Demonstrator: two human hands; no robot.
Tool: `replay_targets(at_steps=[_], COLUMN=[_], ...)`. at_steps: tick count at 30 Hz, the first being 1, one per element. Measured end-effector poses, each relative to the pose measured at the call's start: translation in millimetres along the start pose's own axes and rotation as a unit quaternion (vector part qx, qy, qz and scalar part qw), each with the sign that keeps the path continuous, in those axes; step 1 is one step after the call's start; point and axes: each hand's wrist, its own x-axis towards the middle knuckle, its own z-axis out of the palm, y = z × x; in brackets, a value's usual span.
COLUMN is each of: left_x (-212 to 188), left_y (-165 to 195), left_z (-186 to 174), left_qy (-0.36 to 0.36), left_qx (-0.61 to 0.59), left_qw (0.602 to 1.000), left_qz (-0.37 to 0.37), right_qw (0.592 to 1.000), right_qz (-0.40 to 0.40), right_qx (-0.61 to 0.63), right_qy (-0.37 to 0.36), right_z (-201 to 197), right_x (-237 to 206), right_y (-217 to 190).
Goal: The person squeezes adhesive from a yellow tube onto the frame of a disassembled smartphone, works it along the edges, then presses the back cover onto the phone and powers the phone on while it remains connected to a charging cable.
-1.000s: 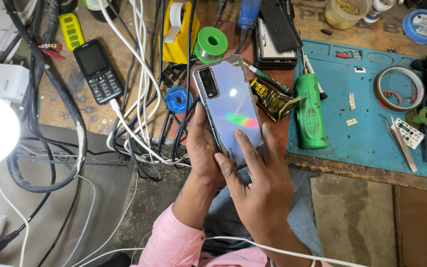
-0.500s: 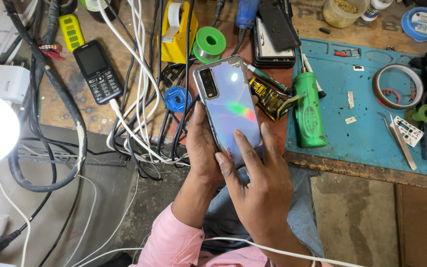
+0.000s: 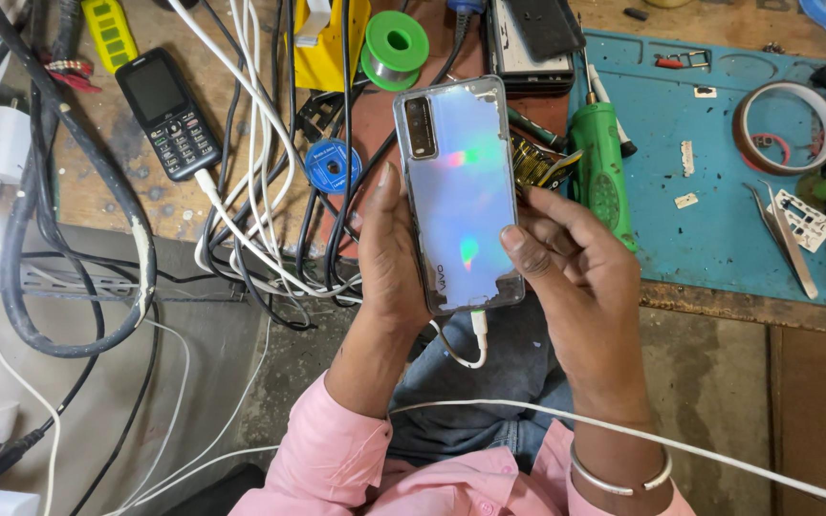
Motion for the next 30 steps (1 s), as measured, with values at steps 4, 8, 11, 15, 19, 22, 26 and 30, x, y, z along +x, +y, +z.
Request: replay_targets(at_steps=[4, 8, 11, 15, 19, 22, 26, 30], left_x=[-0.1, -1.5, -1.6, -1.6, -2.6, -2.5, -6.7, -5.2], left_y=[1.7, 3.9, 4.3, 3.3, 3.2, 6.2, 11.2, 15.7], left_z=[3.4, 6.3, 6.0, 3.1, 2.7, 5.7, 11.5, 15.7], left_qy=[0.005, -0.012, -0.014, -0.015, -0.014, -0.046, -0.046, -0.073], left_qx=[0.010, 0.043, 0.048, 0.050, 0.025, 0.054, 0.139, 0.261], left_qw=[1.000, 0.999, 0.998, 0.998, 0.999, 0.997, 0.989, 0.963], left_qz=[0.000, 0.022, 0.028, 0.029, -0.019, -0.029, -0.026, -0.004], right_qw=[0.998, 0.996, 0.995, 0.996, 0.996, 0.996, 0.996, 0.995], right_qz=[0.049, 0.075, 0.088, 0.084, 0.088, 0.088, 0.080, 0.087], right_qx=[0.012, 0.015, 0.013, -0.001, 0.002, 0.030, 0.048, 0.041], right_qy=[-0.027, -0.048, -0.036, -0.030, -0.022, -0.018, 0.003, -0.005], right_z=[-4.4, -5.9, -5.9, -6.1, -7.7, -8.7, -13.1, -26.1], right_x=[1.4, 1.7, 2.5, 1.6, 1.4, 3.4, 1.9, 3.2], right_y=[-3.7, -6.7, -5.9, -2.8, -0.1, 2.9, 5.9, 2.7])
